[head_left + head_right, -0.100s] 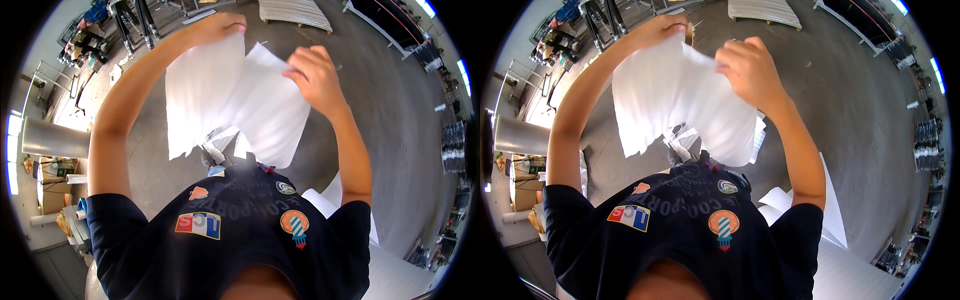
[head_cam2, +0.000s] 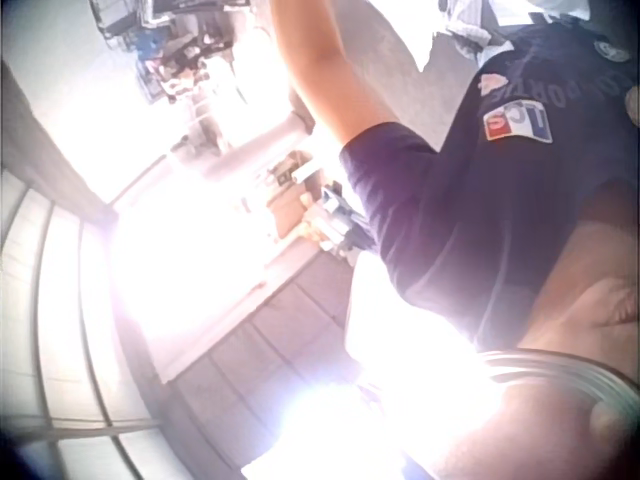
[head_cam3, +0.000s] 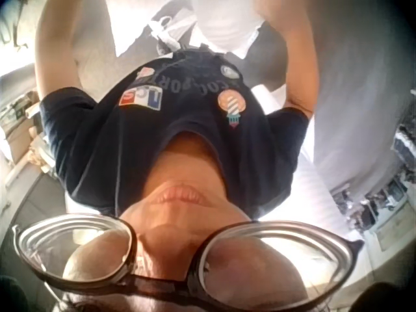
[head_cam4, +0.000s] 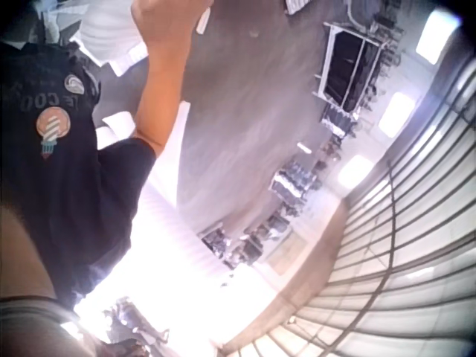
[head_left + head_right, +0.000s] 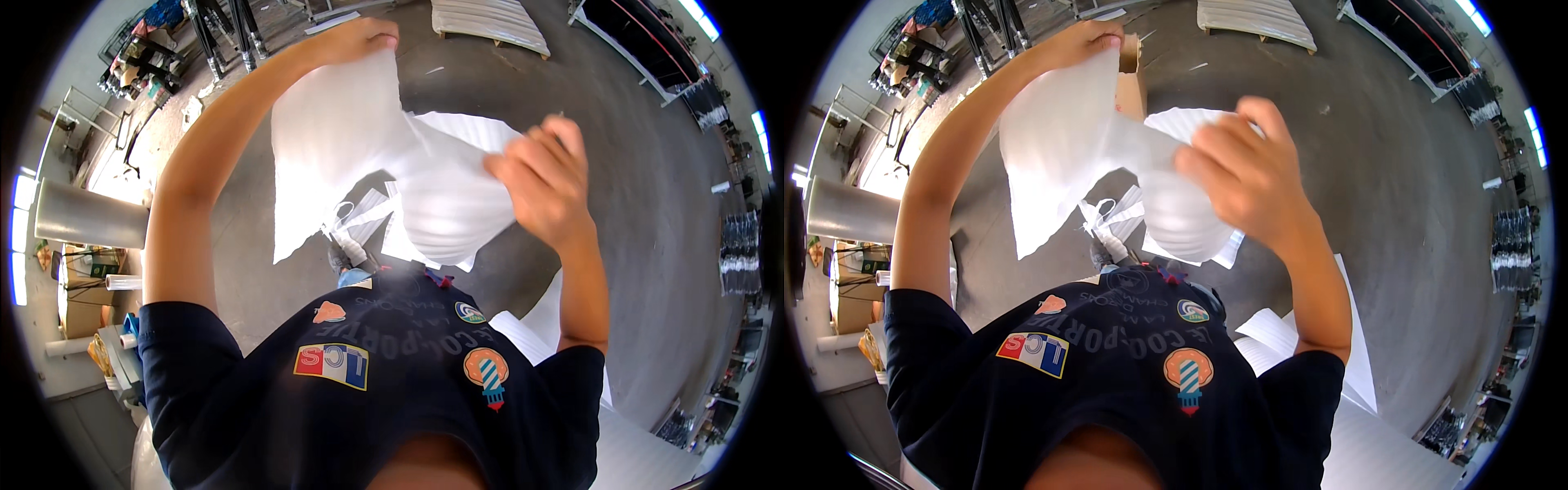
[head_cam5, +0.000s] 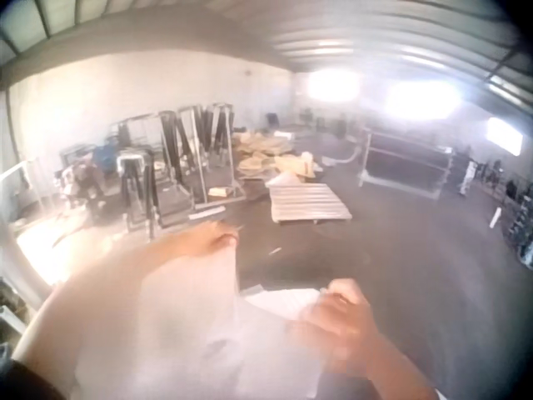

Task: The person uses scissors to cut several large white foam sheets into rectangular pieces while kneeling on a concrete floor, stacking the cut pieces and occasionally placing them in a cardboard box.

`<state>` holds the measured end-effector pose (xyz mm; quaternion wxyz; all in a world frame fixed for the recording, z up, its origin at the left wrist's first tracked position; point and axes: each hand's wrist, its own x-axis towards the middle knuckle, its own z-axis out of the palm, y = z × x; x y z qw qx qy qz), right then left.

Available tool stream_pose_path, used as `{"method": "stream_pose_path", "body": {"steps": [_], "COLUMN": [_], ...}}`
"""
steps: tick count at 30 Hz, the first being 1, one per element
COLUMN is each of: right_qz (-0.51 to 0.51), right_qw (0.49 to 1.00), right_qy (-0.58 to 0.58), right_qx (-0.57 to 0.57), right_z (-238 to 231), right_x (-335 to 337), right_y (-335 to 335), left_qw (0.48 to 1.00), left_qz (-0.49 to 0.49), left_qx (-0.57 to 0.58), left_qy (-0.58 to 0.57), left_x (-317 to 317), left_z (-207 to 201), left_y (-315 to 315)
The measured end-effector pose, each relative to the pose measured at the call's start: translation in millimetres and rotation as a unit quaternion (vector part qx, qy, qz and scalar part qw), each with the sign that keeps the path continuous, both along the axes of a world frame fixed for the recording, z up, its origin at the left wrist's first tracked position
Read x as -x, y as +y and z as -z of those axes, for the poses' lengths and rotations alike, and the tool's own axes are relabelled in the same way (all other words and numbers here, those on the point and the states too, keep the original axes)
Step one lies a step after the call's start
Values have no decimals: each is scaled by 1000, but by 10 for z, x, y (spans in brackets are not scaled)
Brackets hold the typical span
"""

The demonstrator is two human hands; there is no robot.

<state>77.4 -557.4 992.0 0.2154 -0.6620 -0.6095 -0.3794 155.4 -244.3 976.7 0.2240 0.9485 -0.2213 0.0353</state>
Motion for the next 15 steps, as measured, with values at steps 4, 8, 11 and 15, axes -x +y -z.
{"method": "stream_pose_path", "body": {"steps": [4,8,11,15], "right_qz": [-17,-25,-9,121], "right_qw": [999,980,962,867], "right_qy": [31,157,222,320], "right_qx": [-20,-119,-160,-363], "right_z": [-186,-207,-268,43], "right_x": [272,279,159,-36], "right_y": [-375,-926,-1911,-3253], "left_qw": [1000,994,992,977], "left_qz": [-8,-95,-114,-213], "left_qx": [-10,-45,-41,-8], "left_qy": [-28,-31,-21,-14], "left_x": [-225,-174,-229,99], "left_z": [322,770,1057,1285], "left_y": [513,1374,1967,2320]}}
